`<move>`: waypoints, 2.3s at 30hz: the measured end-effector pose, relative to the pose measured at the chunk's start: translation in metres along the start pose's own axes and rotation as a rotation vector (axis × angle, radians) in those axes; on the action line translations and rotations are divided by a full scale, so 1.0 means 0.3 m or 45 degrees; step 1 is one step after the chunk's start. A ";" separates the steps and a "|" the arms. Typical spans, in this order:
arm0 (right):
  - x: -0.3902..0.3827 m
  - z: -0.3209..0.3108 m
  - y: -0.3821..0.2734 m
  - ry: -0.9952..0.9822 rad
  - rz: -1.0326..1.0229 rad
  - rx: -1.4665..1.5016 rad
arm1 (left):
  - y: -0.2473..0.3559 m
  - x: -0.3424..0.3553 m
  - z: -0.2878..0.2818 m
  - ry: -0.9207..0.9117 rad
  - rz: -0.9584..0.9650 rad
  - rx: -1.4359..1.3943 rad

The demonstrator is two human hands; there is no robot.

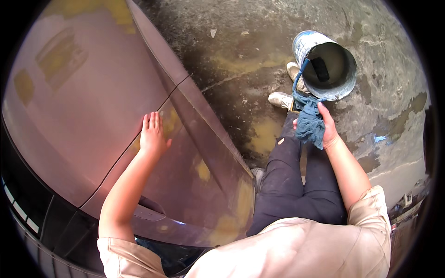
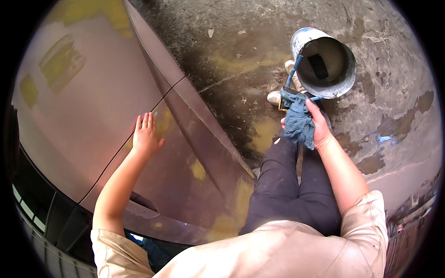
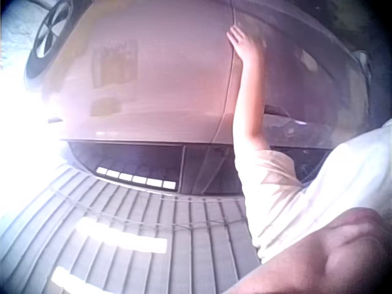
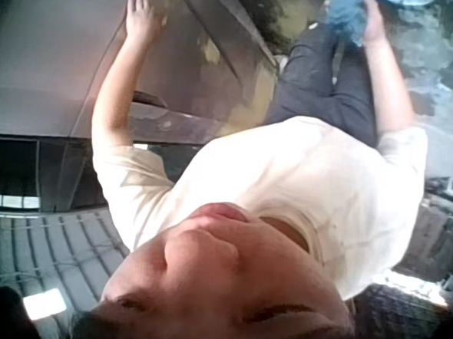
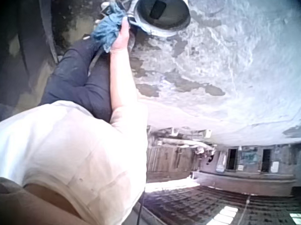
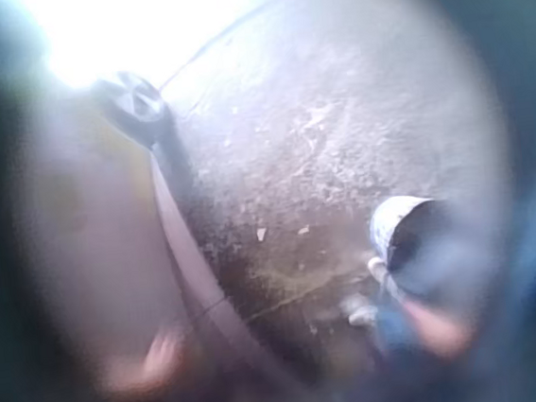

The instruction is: The person sands a section of a car's side panel using a sanding block and a cloth. They repeatedly rub the surface, occasionally dipping the sanding block into a bucket of water and wiping the area with the cloth.

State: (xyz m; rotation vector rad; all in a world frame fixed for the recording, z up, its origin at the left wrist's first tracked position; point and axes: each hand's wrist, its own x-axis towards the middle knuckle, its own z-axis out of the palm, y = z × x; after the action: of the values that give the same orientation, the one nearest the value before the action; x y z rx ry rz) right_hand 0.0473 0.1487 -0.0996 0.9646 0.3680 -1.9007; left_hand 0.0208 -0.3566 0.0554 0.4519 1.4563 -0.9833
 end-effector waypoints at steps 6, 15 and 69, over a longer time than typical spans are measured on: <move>-0.042 -0.083 -0.127 0.066 -0.160 -0.257 | 0.061 -0.015 -0.057 0.187 -0.053 -0.433; 0.462 -0.684 -0.336 0.981 -0.632 -2.141 | 0.524 0.235 -0.323 0.712 0.318 -1.417; 0.592 0.673 0.528 -0.121 -0.658 -1.945 | -0.344 -1.091 0.492 1.153 -0.641 -0.422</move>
State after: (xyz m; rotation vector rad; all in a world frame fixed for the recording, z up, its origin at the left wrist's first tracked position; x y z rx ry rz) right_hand 0.0426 -0.1627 -0.0812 -0.2924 1.7662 -1.4000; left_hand 0.0848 -0.4388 0.4141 0.2916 2.5969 -0.9272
